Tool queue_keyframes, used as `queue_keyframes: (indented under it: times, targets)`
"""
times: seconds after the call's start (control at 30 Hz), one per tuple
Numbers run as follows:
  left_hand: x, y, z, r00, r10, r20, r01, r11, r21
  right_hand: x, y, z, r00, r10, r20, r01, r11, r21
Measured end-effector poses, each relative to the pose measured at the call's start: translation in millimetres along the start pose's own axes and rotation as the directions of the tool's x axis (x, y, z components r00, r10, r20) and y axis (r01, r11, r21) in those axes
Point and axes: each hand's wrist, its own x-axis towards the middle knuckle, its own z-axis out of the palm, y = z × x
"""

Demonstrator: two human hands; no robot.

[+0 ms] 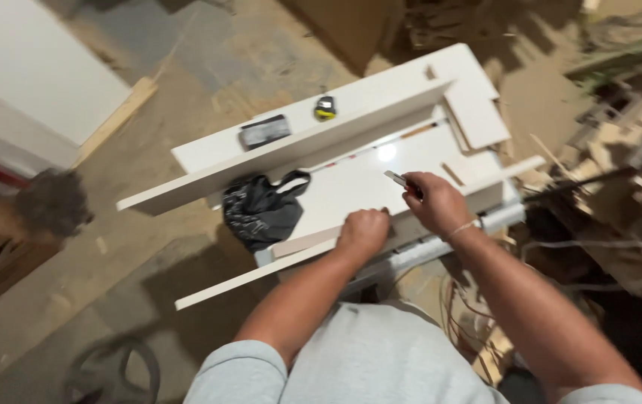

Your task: Trimming and ironing edge banding on wooden panels

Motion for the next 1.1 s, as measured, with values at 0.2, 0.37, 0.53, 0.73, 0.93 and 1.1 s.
queue_keyframes:
  times: [0.2, 0.37, 0.53, 0.73, 0.93, 1.1]
  targets:
    - [-7.7, 15.0, -49.8, 0.999, -0.012, -0.042, 0.014, 0.999, 0.041, 107.0, -3.7, 51.3, 0.825, -0.142, 0.546, 0.367, 0.871, -0.328]
    - [-13.9, 13.1, -40.8, 0.995, 0.026, -0.094, -0.011, 0.988, 0.157, 145.4, -6.8, 91.5, 0.670, -0.117, 0.733, 0.568, 0.718, -0.404]
    - [-16.3, 17.6, -50.0, 0.995, -0.010, -0.104, 0.017, 0.998, 0.064, 156.1, -12.2, 127.6, 0.542, -0.169, 0.823, 0.782, 0.461, -0.420]
    - [-12.0, 24.3, -55.6, 0.995, -0.089, -0.042, 0.093, 0.990, 0.107, 140.2, -115.9, 130.2, 0.421, -0.597, 0.682, 0.771, 0.633, 0.078]
    - [-12.6, 26.0, -84.8, 0.991, -0.004, 0.134, -0.020, 0.984, 0.176, 132.2, -152.4, 205.2, 0.413, -0.665, 0.622, 0.812, 0.578, 0.080]
    - [-13.4, 19.4, -71.7, 0.987, -0.056, 0.154, 0.025, 0.980, 0.199, 125.6, -151.9, 194.8, 0.520, -0.445, 0.729, 0.731, 0.674, -0.111]
